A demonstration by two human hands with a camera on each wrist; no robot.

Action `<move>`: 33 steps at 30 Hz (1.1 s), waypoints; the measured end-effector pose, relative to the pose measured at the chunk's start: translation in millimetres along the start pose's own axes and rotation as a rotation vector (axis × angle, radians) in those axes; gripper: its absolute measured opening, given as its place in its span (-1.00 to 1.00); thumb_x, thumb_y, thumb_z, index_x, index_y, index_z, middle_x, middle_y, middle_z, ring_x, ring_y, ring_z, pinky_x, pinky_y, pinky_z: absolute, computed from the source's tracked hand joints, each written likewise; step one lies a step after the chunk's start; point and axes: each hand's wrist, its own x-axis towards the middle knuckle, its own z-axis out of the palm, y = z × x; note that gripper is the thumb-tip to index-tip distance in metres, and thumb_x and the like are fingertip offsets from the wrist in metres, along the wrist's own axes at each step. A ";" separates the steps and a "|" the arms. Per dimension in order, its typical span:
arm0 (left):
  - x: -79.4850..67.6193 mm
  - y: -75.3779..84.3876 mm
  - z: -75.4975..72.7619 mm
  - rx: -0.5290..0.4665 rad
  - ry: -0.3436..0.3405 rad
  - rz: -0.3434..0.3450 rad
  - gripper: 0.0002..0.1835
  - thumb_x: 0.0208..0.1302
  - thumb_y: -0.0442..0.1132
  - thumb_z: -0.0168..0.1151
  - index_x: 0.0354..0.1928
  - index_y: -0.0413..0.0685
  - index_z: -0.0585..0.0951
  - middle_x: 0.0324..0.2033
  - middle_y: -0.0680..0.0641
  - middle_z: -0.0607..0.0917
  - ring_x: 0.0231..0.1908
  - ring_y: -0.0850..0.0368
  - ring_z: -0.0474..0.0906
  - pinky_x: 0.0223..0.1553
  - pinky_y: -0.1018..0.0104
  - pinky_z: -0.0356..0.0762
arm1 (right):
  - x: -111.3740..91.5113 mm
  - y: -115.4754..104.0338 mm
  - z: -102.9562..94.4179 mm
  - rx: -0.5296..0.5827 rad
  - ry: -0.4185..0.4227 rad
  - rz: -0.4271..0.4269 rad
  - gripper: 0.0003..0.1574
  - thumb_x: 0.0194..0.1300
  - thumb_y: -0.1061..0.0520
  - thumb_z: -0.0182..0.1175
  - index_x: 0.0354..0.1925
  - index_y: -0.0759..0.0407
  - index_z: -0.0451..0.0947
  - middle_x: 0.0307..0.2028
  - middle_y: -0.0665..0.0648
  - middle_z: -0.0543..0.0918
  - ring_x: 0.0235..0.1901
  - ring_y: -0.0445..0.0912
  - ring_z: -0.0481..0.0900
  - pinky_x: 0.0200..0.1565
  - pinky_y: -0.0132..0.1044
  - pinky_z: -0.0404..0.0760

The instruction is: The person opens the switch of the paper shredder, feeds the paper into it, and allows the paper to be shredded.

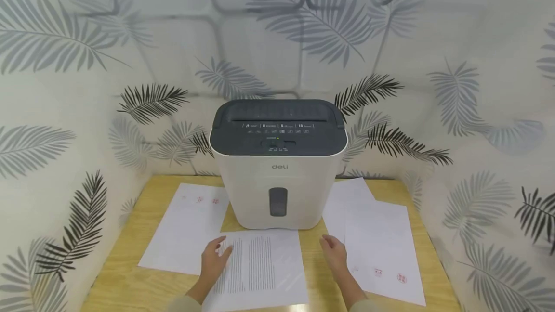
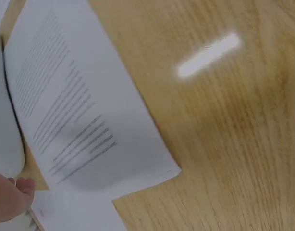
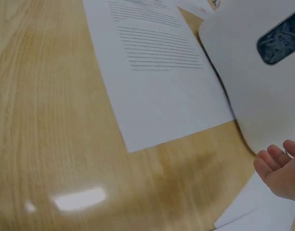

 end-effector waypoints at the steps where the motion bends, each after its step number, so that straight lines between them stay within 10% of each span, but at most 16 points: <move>1: -6.0 -3.1 5.1 0.036 -0.043 0.030 -0.58 0.06 -0.33 0.31 -0.05 -0.42 0.51 -0.06 -0.40 0.56 -0.02 -0.32 0.48 0.06 -0.12 0.42 | -4.1 4.1 5.2 0.002 -0.026 0.012 -0.43 0.43 0.07 -0.16 0.18 0.51 0.27 0.09 0.50 0.44 0.06 0.31 0.45 0.07 0.08 0.49; 7: -34.8 -11.5 27.1 0.307 -0.267 0.175 -0.44 -0.09 -0.23 0.42 -0.04 -0.37 0.49 -0.03 -0.42 0.49 0.01 -0.37 0.43 0.01 -0.18 0.43 | -19.5 22.5 33.6 0.008 -0.083 0.109 -0.43 0.35 0.17 -0.16 0.18 0.57 0.22 0.18 0.58 0.29 0.18 0.44 0.23 0.16 0.26 0.29; 16: -54.8 -17.3 41.4 0.608 -0.322 0.201 -0.41 -0.24 -0.18 0.50 -0.07 -0.21 0.54 -0.03 -0.33 0.53 -0.04 -0.26 0.48 -0.26 -0.04 0.58 | -34.5 36.3 55.8 0.119 0.007 0.269 -0.48 0.21 0.22 -0.05 0.02 0.62 0.35 -0.21 0.43 0.53 -0.21 0.14 0.49 -0.07 -0.03 0.53; 22: -58.0 -19.7 45.6 0.616 -0.345 0.194 -0.42 -0.21 -0.16 0.48 -0.06 -0.17 0.54 -0.02 -0.29 0.51 -0.02 -0.24 0.45 -0.21 -0.04 0.55 | -38.7 39.0 57.5 0.279 0.034 0.354 -0.52 0.12 0.27 -0.02 -0.05 0.64 0.37 -0.52 0.11 0.49 -0.47 -0.12 0.43 -0.36 -0.33 0.51; 33: -61.1 -23.7 44.7 0.585 -0.282 0.293 -0.47 -0.22 -0.17 0.47 -0.12 -0.17 0.55 -0.10 -0.21 0.55 -0.08 -0.18 0.48 -0.31 0.01 0.55 | -40.6 51.5 54.3 0.206 -0.046 0.410 -0.56 0.12 0.27 0.12 -0.12 0.63 0.41 -0.46 0.22 0.58 -0.45 -0.10 0.54 -0.33 -0.28 0.62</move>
